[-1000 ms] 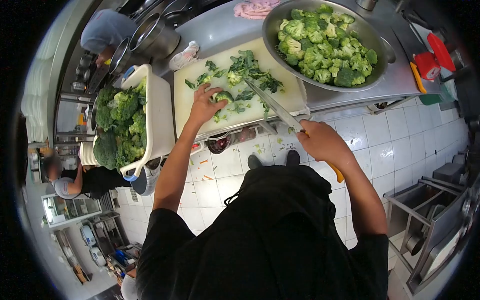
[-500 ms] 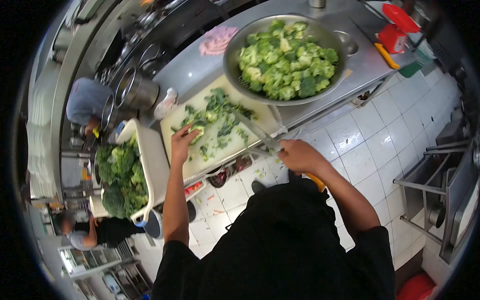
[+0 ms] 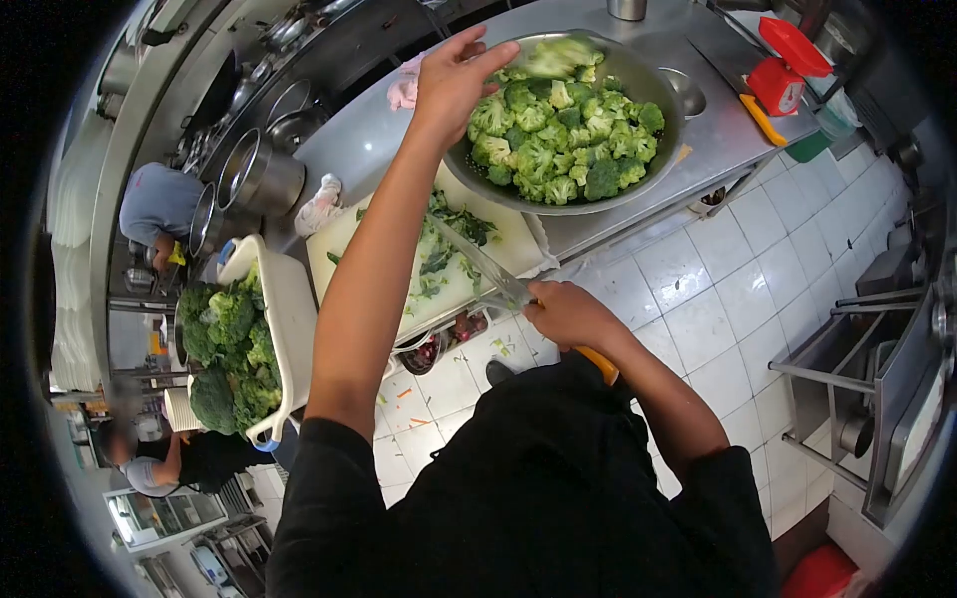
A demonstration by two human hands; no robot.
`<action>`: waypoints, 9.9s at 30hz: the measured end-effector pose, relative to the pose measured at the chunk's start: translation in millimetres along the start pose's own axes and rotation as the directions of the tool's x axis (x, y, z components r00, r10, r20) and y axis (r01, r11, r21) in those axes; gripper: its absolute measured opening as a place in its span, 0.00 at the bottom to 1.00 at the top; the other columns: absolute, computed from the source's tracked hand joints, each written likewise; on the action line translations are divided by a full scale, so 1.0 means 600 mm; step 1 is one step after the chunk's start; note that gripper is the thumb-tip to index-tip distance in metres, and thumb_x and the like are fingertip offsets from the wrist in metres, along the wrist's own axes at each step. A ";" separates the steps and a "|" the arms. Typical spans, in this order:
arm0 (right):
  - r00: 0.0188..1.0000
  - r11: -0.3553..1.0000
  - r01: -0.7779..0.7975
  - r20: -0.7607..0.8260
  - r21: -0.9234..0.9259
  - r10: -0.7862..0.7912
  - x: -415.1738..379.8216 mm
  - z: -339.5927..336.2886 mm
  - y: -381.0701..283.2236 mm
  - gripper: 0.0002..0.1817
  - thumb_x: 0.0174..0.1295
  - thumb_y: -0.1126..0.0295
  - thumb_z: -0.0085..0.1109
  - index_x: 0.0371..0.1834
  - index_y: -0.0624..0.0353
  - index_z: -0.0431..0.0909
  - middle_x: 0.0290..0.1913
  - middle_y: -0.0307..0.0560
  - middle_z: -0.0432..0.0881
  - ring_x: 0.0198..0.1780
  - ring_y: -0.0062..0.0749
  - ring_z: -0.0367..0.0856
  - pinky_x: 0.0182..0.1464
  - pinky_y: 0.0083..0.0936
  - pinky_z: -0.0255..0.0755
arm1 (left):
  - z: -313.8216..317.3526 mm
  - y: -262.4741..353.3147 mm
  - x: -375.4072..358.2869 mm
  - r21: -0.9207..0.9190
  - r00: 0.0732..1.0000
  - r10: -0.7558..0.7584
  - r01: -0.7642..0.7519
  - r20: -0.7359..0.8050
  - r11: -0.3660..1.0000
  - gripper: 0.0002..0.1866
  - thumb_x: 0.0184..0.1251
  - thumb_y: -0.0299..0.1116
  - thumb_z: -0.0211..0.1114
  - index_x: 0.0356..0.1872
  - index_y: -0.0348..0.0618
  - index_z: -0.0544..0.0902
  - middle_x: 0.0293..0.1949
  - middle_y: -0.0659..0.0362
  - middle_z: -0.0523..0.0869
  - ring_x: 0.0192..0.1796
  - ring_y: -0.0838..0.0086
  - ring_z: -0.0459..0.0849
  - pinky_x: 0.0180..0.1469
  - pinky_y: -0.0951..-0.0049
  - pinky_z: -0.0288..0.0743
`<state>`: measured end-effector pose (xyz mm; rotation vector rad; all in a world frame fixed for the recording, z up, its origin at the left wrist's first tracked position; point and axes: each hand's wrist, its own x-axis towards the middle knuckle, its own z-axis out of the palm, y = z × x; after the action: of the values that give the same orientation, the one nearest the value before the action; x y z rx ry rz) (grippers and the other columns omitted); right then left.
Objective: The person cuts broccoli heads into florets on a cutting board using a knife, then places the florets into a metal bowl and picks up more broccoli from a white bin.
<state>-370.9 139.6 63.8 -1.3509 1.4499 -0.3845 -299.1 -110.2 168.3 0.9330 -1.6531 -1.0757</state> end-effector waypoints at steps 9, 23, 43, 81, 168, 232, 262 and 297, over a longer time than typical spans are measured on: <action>0.994 0.984 -0.092 -0.049 0.150 0.100 -0.023 -0.025 0.024 0.15 0.74 0.62 0.55 0.43 0.66 0.76 0.25 0.47 0.76 0.19 0.33 0.81 0.23 0.31 0.76 | -0.258 -0.179 -0.090 0.539 0.987 -0.162 0.127 0.018 0.832 0.23 0.53 0.29 0.75 0.54 0.45 0.90 0.46 0.51 0.91 0.43 0.68 0.87 0.49 0.67 0.81; 0.992 0.976 -0.108 -0.039 0.188 0.118 -0.020 -0.021 0.027 0.12 0.75 0.63 0.55 0.43 0.63 0.76 0.23 0.42 0.74 0.19 0.27 0.77 0.22 0.28 0.75 | -0.294 -0.281 -0.250 0.759 0.993 -0.116 0.080 -0.006 0.646 0.16 0.54 0.23 0.70 0.46 0.41 0.92 0.41 0.48 0.90 0.43 0.58 0.90 0.52 0.66 0.83; 0.991 0.959 -0.100 -0.062 0.264 0.121 0.017 0.050 -0.016 0.09 0.74 0.67 0.56 0.40 0.61 0.76 0.21 0.40 0.73 0.17 0.25 0.73 0.19 0.26 0.70 | -0.240 0.013 -0.220 0.281 0.984 0.169 -0.179 0.059 0.943 0.24 0.60 0.35 0.79 0.59 0.45 0.86 0.62 0.55 0.84 0.58 0.66 0.85 0.60 0.66 0.80; 0.969 0.939 -0.086 -0.191 0.334 0.156 0.064 0.262 -0.180 0.08 0.75 0.68 0.55 0.40 0.61 0.76 0.20 0.39 0.73 0.14 0.23 0.71 0.17 0.23 0.68 | -0.945 -0.035 -0.345 0.984 0.992 0.075 0.087 -0.100 0.159 0.35 0.53 0.54 0.80 0.57 0.39 0.86 0.54 0.45 0.87 0.61 0.51 0.83 0.66 0.55 0.76; 0.738 0.919 0.201 -0.564 -0.340 -0.370 0.278 0.206 -0.165 0.09 0.73 0.68 0.53 0.46 0.62 0.72 0.26 0.61 0.83 0.31 0.64 0.83 0.39 0.59 0.74 | -0.479 -0.147 -0.341 0.662 0.982 -0.024 0.144 -0.187 0.736 0.26 0.50 0.31 0.79 0.54 0.41 0.89 0.46 0.50 0.81 0.38 0.58 0.87 0.47 0.61 0.83; 0.685 0.921 0.344 -0.621 -0.184 -0.380 0.226 0.244 -0.257 0.08 0.72 0.68 0.54 0.42 0.64 0.73 0.23 0.62 0.81 0.30 0.67 0.82 0.34 0.59 0.73 | -0.435 -0.157 -0.380 0.654 0.952 0.186 0.018 -0.241 0.756 0.25 0.51 0.21 0.75 0.55 0.40 0.86 0.52 0.48 0.83 0.49 0.52 0.86 0.50 0.58 0.83; 0.754 0.895 0.370 -0.483 -0.248 -0.445 0.224 0.231 -0.225 0.10 0.73 0.67 0.55 0.44 0.63 0.74 0.24 0.62 0.82 0.30 0.64 0.83 0.34 0.55 0.75 | -0.468 -0.149 -0.428 0.680 0.974 0.190 -0.056 -0.125 0.731 0.20 0.56 0.20 0.75 0.51 0.45 0.89 0.61 0.46 0.76 0.59 0.51 0.80 0.52 0.60 0.83; 0.790 0.927 0.300 -0.486 -0.226 -0.374 0.224 0.193 -0.205 0.11 0.73 0.65 0.55 0.44 0.64 0.74 0.26 0.63 0.82 0.32 0.65 0.82 0.35 0.52 0.72 | -0.463 -0.149 -0.387 0.612 0.972 0.082 0.073 -0.221 0.787 0.15 0.53 0.19 0.72 0.44 0.37 0.87 0.47 0.51 0.86 0.40 0.61 0.89 0.43 0.64 0.84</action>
<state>-183.1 33.3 55.2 -1.7136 1.6915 -0.9668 41.1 6.7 70.7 1.4143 -1.8276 -0.3680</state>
